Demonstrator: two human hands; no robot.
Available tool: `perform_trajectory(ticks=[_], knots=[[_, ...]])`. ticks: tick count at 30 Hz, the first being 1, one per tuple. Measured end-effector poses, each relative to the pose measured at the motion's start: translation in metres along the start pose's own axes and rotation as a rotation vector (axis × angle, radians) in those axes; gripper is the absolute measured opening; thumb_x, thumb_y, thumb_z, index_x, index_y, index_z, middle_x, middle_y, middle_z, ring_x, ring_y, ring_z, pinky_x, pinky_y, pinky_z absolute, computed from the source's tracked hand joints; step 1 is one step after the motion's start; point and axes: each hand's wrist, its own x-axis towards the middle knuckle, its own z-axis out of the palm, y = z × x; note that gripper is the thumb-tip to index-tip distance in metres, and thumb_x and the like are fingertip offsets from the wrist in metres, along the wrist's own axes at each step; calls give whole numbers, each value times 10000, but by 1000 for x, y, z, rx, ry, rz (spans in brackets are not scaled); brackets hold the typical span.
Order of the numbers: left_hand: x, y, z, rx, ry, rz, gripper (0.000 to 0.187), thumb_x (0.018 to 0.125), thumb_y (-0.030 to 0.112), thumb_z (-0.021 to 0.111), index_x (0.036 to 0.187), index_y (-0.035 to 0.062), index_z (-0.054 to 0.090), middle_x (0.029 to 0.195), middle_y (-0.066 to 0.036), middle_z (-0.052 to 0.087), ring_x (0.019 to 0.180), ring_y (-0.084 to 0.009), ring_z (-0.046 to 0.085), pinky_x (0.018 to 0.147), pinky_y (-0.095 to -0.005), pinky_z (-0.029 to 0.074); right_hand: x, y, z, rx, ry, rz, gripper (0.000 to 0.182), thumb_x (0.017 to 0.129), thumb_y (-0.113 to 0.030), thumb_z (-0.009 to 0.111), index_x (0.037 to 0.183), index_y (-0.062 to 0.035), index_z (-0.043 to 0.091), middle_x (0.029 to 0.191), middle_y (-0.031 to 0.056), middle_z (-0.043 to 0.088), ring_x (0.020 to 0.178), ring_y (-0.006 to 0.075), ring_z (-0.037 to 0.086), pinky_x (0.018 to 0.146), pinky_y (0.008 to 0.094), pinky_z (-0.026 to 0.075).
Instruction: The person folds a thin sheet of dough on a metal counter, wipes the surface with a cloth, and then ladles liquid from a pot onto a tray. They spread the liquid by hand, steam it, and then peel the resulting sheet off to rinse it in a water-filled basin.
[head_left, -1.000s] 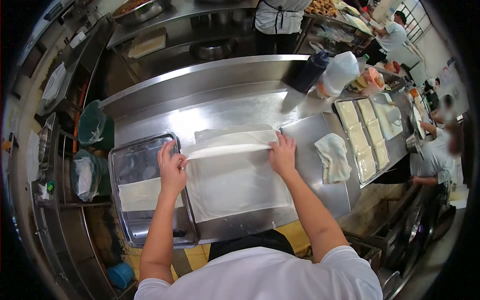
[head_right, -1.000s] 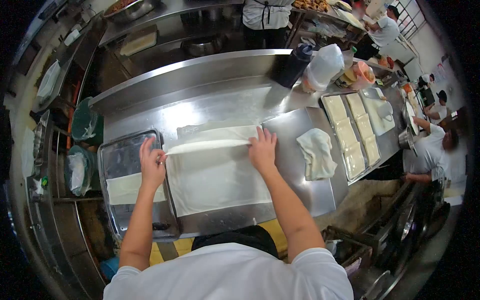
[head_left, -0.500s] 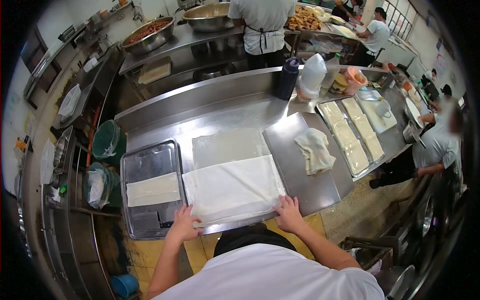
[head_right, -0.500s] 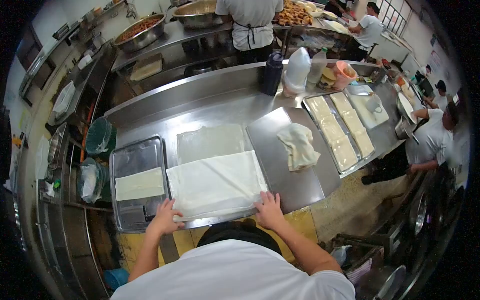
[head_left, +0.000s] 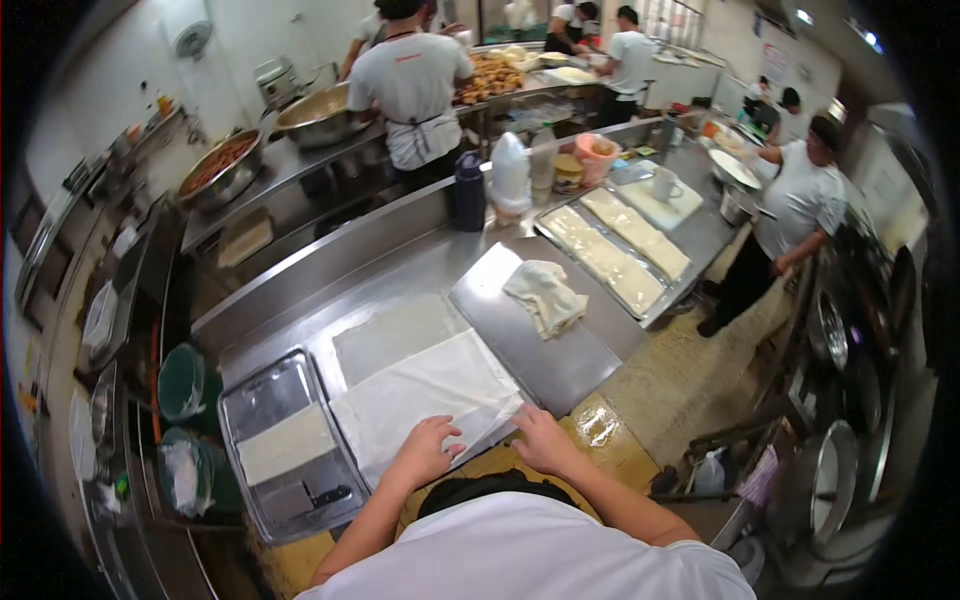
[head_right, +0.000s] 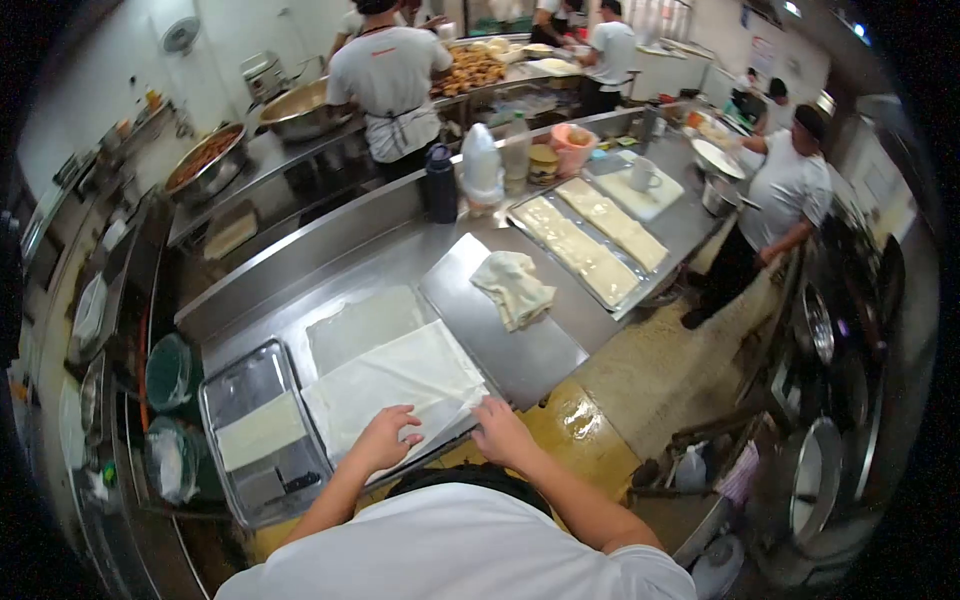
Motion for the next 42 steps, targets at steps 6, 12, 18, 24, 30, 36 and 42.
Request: perform_trajectory(ticks=[6, 12, 18, 24, 30, 36, 42], knots=[[-2, 7, -2, 17, -259, 291, 277, 897, 255, 754, 1101, 71, 719, 1339, -182, 631, 1263, -382, 555, 1082, -444, 449, -71, -17, 40, 42, 181, 359, 521, 877, -201, 711, 1334, 14, 582, 1430, 251, 532, 1301, 418, 525, 1095, 463, 449], [-31, -13, 24, 58, -552, 516, 261, 894, 235, 740, 1072, 45, 729, 1277, -175, 669, 1195, -367, 609, 1030, -444, 486, -141, -95, 90, 164, 252, 698, 527, 901, -229, 692, 1349, 21, 569, 1403, 240, 560, 1308, 401, 526, 1120, 439, 425], [-73, 13, 58, -32, -825, 701, 261, 880, 197, 737, 1080, 30, 723, 1179, -194, 699, 1137, -376, 633, 990, -440, 504, -227, -175, 132, 232, 324, 956, 525, 913, -246, 675, 1357, 13, 568, 1380, 230, 577, 1294, 399, 537, 1107, 442, 434], [-117, 69, 71, 13, -923, 830, 346, 887, 214, 740, 1173, 28, 686, 1157, -214, 705, 1094, -414, 648, 951, -466, 520, -311, -218, 147, 255, 475, 1196, 546, 925, -272, 657, 1368, 33, 558, 1406, 269, 558, 1325, 409, 517, 1118, 448, 422], [-176, 102, 117, 169, -1013, 949, 343, 894, 236, 744, 1176, 48, 690, 1176, -215, 700, 1089, -409, 657, 937, -472, 529, -443, -287, 139, 177, 835, 1436, 526, 913, -241, 673, 1354, 29, 578, 1413, 256, 558, 1316, 408, 527, 1120, 445, 422], [-297, 163, 174, 102, -1122, 1188, 305, 903, 199, 739, 1147, 20, 697, 1147, -211, 707, 1057, -415, 668, 902, -461, 545, -644, -382, 223, 16, 1072, 1905, 513, 894, -259, 682, 1325, 8, 607, 1351, 243, 602, 1245, 414, 578, 1056, 472, 475], [-448, 224, 224, 56, -1277, 1259, 284, 899, 162, 739, 1141, 17, 705, 1150, -217, 708, 1082, -419, 660, 931, -450, 538, -779, -500, 319, 80, 1212, 2391, 415, 864, -273, 690, 1178, -2, 695, 1158, 227, 706, 1085, 413, 663, 971, 479, 525]])
